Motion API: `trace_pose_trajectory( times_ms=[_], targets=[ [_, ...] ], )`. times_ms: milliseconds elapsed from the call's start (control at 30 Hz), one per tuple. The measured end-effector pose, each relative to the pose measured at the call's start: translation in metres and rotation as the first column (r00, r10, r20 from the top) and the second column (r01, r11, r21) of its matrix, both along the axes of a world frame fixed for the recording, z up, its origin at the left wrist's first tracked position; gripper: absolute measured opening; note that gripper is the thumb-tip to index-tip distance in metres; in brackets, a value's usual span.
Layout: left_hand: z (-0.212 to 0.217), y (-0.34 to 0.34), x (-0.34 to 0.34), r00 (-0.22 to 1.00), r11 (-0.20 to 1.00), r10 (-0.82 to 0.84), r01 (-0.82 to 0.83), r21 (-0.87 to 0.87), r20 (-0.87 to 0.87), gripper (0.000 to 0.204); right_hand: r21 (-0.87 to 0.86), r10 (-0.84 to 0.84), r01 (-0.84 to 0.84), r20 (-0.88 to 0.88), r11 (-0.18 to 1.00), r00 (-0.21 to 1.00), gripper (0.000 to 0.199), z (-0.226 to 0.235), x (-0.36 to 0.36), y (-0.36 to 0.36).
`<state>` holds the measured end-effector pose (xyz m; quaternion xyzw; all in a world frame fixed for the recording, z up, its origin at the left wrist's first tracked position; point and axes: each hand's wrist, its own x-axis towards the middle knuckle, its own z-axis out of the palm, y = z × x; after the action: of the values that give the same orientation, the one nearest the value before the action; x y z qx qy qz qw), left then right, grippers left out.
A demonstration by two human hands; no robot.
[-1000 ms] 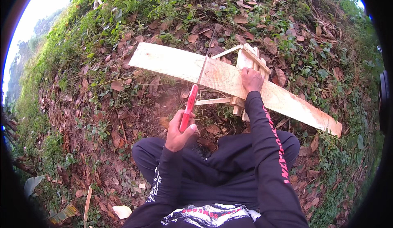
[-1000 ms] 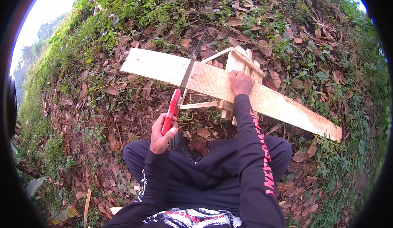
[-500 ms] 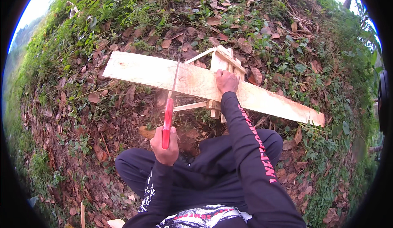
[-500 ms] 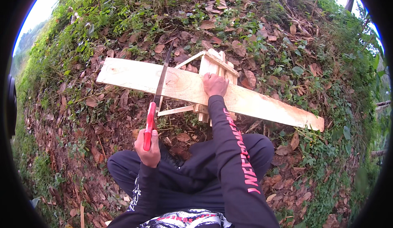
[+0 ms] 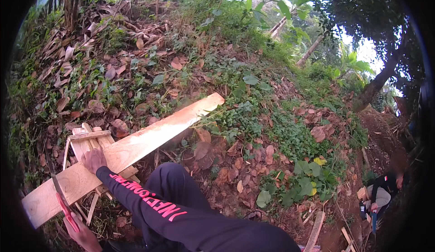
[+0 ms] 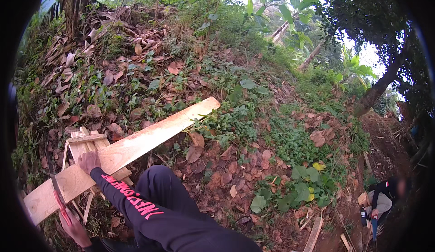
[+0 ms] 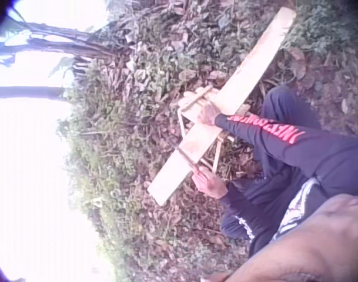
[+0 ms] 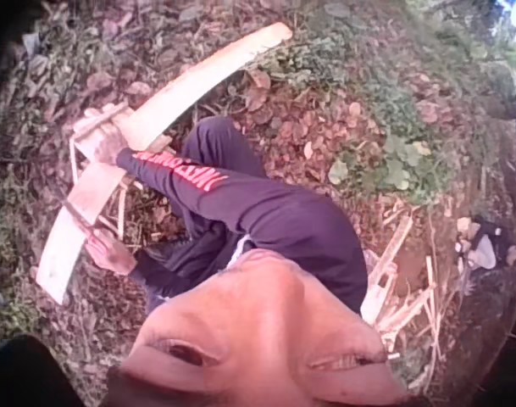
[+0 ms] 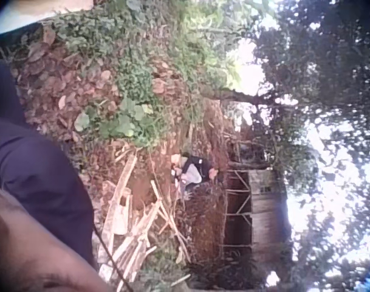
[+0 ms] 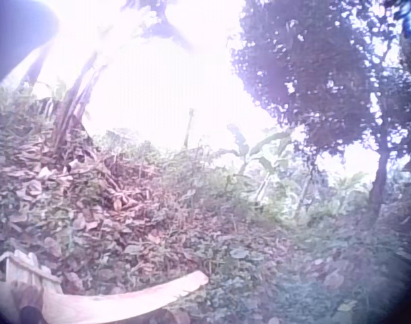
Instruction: The person sits on the ground and uses a red hand saw to cut a long, light-colored wooden plank. The plank is supported by a small wooden frame. The person saws through the wood, occasionally adjusting their grip and the plank's position.
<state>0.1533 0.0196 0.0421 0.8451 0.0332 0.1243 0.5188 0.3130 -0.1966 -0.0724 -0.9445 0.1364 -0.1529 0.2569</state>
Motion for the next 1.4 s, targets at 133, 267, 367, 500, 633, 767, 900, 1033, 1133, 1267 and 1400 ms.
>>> trace_pose_trajectory(
  times_ms=[133,267,367,500,633,767,900,1033,1133,1267,1400],
  targets=[
    [0.083,-0.019,-0.069,0.976,0.907,-0.125,0.039,0.42,0.18,0.022,0.009,-0.026,0.026,-0.054,1.0,0.998,0.033,-0.015,0.002,0.004],
    [-0.005,0.004,-0.004,0.969,0.999,-0.026,0.019,0.032,0.247,0.031,-0.041,-0.037,0.038,0.027,0.998,0.999,0.031,-0.026,0.004,0.006],
    [-0.065,0.055,0.083,0.993,0.989,-0.052,0.037,0.141,0.102,0.032,-0.036,-0.001,0.004,0.088,0.999,0.996,0.034,-0.012,0.017,0.03],
    [-0.019,0.035,0.05,0.994,0.991,-0.108,0.106,0.079,0.026,0.031,0.03,-0.022,0.023,-0.034,0.999,0.999,0.034,-0.011,0.013,0.014],
    [0.113,-0.02,-0.054,0.946,0.912,-0.267,0.188,0.364,0.181,0.035,-0.068,-0.067,0.07,0.041,0.995,0.997,0.036,-0.035,0.003,0.001],
    [0.027,0.018,0.02,0.998,0.999,-0.054,0.054,-0.003,0.018,0.027,-0.031,0.028,-0.026,0.069,0.999,0.997,0.041,-0.006,0.011,0.033],
    [0.004,0.007,0.095,0.994,0.992,-0.04,0.027,0.125,0.103,0.019,-0.039,0.018,-0.018,0.004,0.999,1.0,0.044,0.0,0.01,0.011],
    [0.066,-0.008,-0.002,1.0,0.997,-0.021,0.022,0.077,-0.017,0.019,-0.123,0.016,-0.021,-0.043,0.992,0.999,0.043,-0.002,0.011,-0.002],
    [0.085,-0.007,-0.044,0.997,0.996,-0.002,0.008,0.086,-0.071,0.016,-0.144,0.016,-0.011,0.033,0.989,0.999,0.044,-0.006,0.004,0.0],
    [0.106,-0.026,-0.02,0.998,0.999,-0.043,0.042,-0.012,-0.051,0.017,-0.132,0.075,-0.083,-0.066,0.988,0.995,0.048,0.007,0.008,0.005],
    [0.107,-0.006,-0.024,0.998,1.0,-0.02,0.019,-0.013,-0.066,0.019,-0.126,0.04,-0.051,-0.09,0.991,0.995,0.051,0.01,0.006,-0.001]
  ],
)
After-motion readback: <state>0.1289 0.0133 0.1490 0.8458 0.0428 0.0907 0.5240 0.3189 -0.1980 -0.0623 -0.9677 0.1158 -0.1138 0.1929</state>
